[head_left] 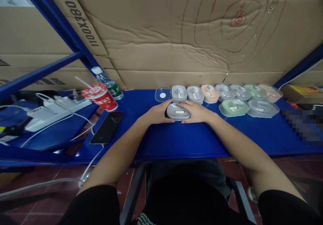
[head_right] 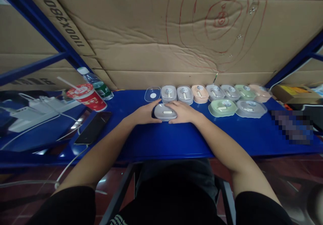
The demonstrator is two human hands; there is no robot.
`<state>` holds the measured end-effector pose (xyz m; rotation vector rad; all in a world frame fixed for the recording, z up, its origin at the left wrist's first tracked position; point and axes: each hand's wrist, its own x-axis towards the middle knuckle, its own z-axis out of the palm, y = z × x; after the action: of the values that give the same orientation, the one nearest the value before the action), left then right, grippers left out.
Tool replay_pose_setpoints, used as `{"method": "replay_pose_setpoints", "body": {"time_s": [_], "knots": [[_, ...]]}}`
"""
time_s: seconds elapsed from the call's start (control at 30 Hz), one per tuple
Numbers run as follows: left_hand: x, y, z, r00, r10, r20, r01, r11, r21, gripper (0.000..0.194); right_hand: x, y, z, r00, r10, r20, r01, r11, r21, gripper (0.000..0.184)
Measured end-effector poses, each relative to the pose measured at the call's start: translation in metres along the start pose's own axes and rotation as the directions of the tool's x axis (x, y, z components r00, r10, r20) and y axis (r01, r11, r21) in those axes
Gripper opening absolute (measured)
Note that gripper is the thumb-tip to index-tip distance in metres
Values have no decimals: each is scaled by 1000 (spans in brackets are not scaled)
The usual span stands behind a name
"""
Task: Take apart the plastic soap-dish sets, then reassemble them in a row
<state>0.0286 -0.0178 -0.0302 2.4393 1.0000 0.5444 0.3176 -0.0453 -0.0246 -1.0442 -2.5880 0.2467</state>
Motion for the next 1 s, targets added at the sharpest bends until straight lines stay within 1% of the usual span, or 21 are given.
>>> {"method": "replay_pose_setpoints", "body": {"time_s": [0.13, 0.23, 0.3, 0.4, 0.47, 0.57, 0.63, 0.67, 0.73, 0.77, 0.83, 0.9, 0.93, 0.97, 1.0], "knots": [[0, -5, 3, 1000, 30, -1, -30, 1000, -8, 121, 1, -3, -2, 1000, 25, -19, -24, 998, 52, 99], [-2, -2, 2, 1000, 12, -7, -13, 1000, -4, 128, 1, -5, -5, 997, 48, -61, -42, 995, 93, 97], [-3, 0, 1, 1000, -2, -13, 2, 1000, -11, 134, 1, -6, -7, 991, 52, -121, -37, 991, 128, 93], [-3, 2, -2, 998, 42, -42, -44, 998, -44, 136, 1, -7, -8, 967, 53, -248, -8, 984, 180, 88], [-1, 2, -4, 996, 60, -72, -64, 996, -62, 126, 1, -8, -8, 942, 70, -327, -4, 980, 199, 89], [1, 2, -6, 984, 71, -166, -82, 995, -59, 90, 1, -6, -8, 909, 101, -404, 0, 970, 243, 89], [1, 3, -8, 957, 127, -261, -137, 990, -21, 65, 2, -5, -7, 895, 106, -433, 29, 955, 295, 84], [2, 4, -8, 938, 166, -304, -172, 985, 9, 55, 2, -3, -7, 892, 107, -440, 48, 944, 326, 81], [1, 6, -9, 904, 225, -363, -214, 974, 71, 47, 2, 0, -5, 893, 116, -435, 73, 916, 394, 77], [1, 7, -9, 895, 234, -379, -215, 972, 94, 44, 2, 2, -4, 897, 121, -425, 81, 901, 427, 76], [0, 7, -10, 892, 203, -404, -172, 979, 112, 36, 2, 6, -1, 899, 130, -419, 97, 873, 478, 77], [-1, 4, -12, 874, 122, -470, -91, 992, 87, 25, 2, 9, 3, 894, 130, -430, 120, 853, 508, 86], [0, 1, -13, 847, 73, -527, -50, 997, 58, 22, 2, 10, 4, 891, 129, -436, 127, 850, 512, 91], [1, -2, -15, 800, 16, -599, -11, 1000, 12, 21, 2, 10, 5, 889, 132, -439, 122, 855, 504, 96], [2, -7, -18, 734, -50, -677, 19, 998, -52, 21, 1, 10, 5, 888, 138, -439, 103, 870, 483, 100]]}}
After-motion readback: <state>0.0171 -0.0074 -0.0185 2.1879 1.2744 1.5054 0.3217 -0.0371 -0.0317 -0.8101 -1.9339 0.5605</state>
